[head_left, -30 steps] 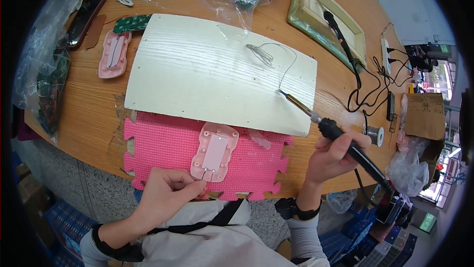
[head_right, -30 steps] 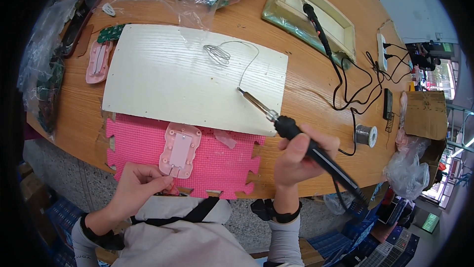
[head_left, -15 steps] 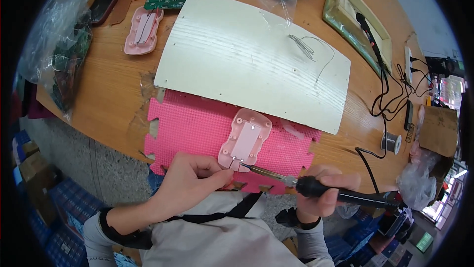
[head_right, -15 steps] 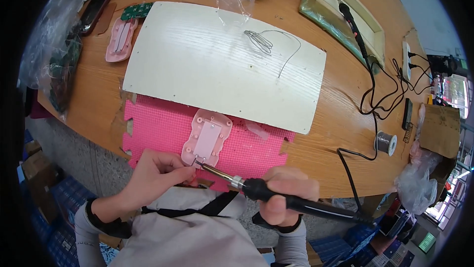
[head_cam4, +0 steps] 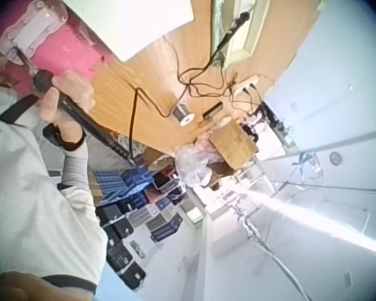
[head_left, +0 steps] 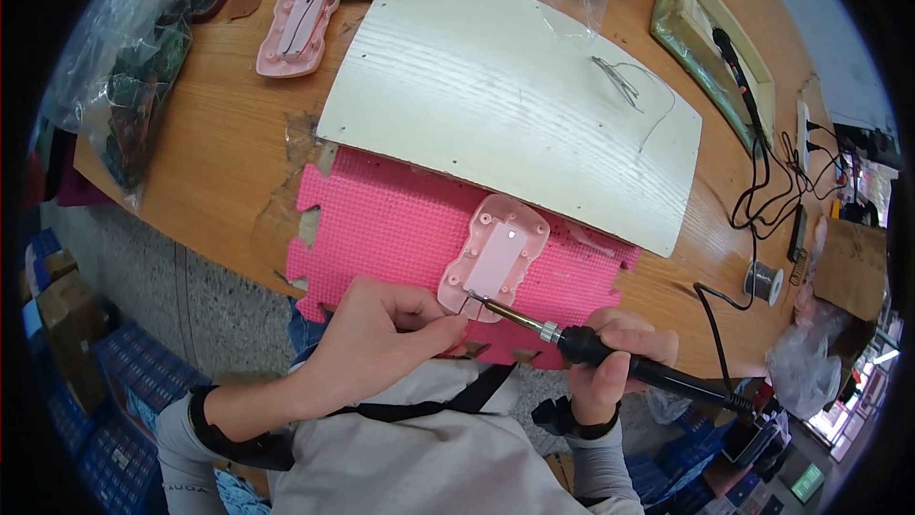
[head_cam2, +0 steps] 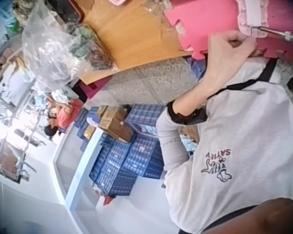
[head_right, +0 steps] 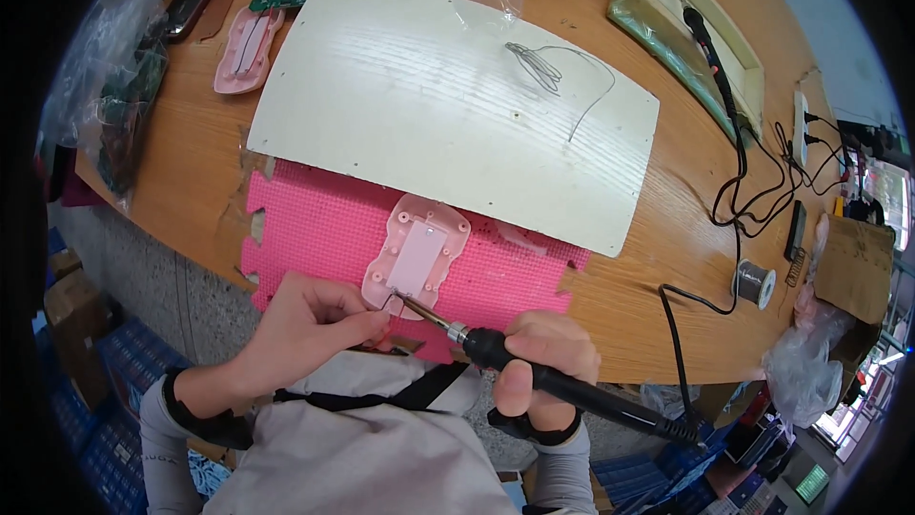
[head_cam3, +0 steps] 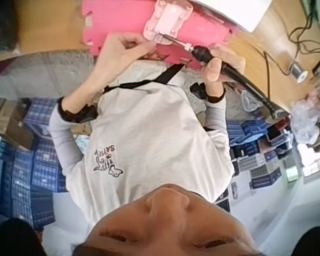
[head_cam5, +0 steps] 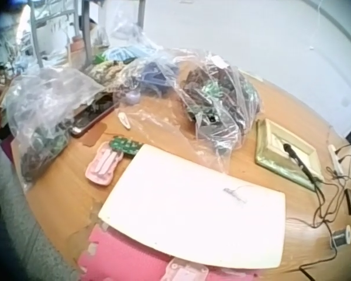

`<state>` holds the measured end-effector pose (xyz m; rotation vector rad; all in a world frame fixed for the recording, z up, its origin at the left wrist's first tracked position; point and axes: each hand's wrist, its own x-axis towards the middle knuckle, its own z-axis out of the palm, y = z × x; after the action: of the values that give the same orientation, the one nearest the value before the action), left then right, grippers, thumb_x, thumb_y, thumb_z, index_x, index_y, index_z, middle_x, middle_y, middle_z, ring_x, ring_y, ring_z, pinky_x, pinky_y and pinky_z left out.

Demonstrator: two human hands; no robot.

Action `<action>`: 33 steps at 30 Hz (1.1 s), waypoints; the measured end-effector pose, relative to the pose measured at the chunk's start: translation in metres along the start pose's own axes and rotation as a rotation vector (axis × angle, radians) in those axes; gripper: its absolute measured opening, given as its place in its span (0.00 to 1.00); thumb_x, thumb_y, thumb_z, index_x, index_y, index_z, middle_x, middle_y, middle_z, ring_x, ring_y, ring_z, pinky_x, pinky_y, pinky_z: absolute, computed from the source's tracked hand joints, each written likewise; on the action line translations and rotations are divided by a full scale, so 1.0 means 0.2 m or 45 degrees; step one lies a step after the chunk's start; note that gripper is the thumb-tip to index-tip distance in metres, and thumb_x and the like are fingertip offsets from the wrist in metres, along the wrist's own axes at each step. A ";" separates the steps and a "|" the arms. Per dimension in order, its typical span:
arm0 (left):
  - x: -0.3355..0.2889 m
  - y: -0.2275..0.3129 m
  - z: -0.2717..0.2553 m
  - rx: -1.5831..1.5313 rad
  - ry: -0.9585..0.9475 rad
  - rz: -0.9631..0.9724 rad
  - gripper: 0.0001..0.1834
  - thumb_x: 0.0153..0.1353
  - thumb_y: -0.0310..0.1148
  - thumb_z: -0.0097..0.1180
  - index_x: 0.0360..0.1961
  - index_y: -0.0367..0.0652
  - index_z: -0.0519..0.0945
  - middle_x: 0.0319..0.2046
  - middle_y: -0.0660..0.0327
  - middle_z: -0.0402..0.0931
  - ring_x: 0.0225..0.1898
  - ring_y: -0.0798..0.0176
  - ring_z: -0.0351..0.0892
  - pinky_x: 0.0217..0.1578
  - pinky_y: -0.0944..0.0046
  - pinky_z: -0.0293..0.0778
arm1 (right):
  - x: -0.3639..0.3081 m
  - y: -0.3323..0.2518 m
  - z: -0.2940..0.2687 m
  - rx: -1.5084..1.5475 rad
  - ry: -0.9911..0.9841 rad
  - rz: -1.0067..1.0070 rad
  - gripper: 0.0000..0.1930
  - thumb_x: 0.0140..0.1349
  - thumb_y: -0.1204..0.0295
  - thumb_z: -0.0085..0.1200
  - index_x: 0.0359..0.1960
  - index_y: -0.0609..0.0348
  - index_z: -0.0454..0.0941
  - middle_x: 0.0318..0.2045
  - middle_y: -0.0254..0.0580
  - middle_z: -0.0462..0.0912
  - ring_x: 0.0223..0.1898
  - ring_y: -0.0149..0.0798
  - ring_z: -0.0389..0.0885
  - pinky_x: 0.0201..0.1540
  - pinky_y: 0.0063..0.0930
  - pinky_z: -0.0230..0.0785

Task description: Soldering wires to a small electronic component inside a pink plastic casing.

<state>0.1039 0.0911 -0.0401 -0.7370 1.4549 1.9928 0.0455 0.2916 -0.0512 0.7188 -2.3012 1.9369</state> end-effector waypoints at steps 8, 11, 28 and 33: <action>-0.01 0.01 0.00 0.001 -0.016 -0.002 0.06 0.53 0.26 0.54 0.26 0.33 0.79 0.21 0.59 0.77 0.23 0.75 0.75 0.25 0.79 0.70 | 0.00 0.00 -0.01 0.084 0.029 -0.094 0.13 0.52 0.67 0.52 0.28 0.63 0.65 0.09 0.39 0.66 0.11 0.37 0.67 0.14 0.26 0.57; 0.00 0.00 0.00 -0.006 -0.010 -0.011 0.06 0.53 0.26 0.54 0.26 0.33 0.79 0.21 0.60 0.77 0.23 0.75 0.75 0.25 0.79 0.70 | 0.00 0.00 0.00 0.045 0.013 -0.111 0.14 0.53 0.66 0.53 0.29 0.63 0.64 0.09 0.38 0.65 0.10 0.37 0.66 0.13 0.26 0.57; 0.00 0.00 0.00 0.019 -0.005 -0.007 0.06 0.53 0.26 0.54 0.26 0.32 0.78 0.22 0.57 0.77 0.24 0.73 0.76 0.26 0.78 0.71 | -0.01 0.05 0.01 0.001 0.257 -0.211 0.14 0.56 0.62 0.44 0.27 0.60 0.59 0.12 0.39 0.64 0.10 0.30 0.63 0.13 0.20 0.56; 0.00 -0.01 0.00 0.032 0.001 0.002 0.06 0.53 0.26 0.54 0.26 0.32 0.78 0.22 0.57 0.77 0.24 0.73 0.76 0.26 0.78 0.71 | -0.01 0.04 -0.04 0.064 0.270 -0.167 0.17 0.56 0.60 0.47 0.29 0.63 0.60 0.12 0.38 0.66 0.10 0.33 0.65 0.15 0.24 0.59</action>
<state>0.1050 0.0922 -0.0411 -0.7265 1.4790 1.9720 0.0423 0.3017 -0.0581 0.6178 -2.0375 1.9166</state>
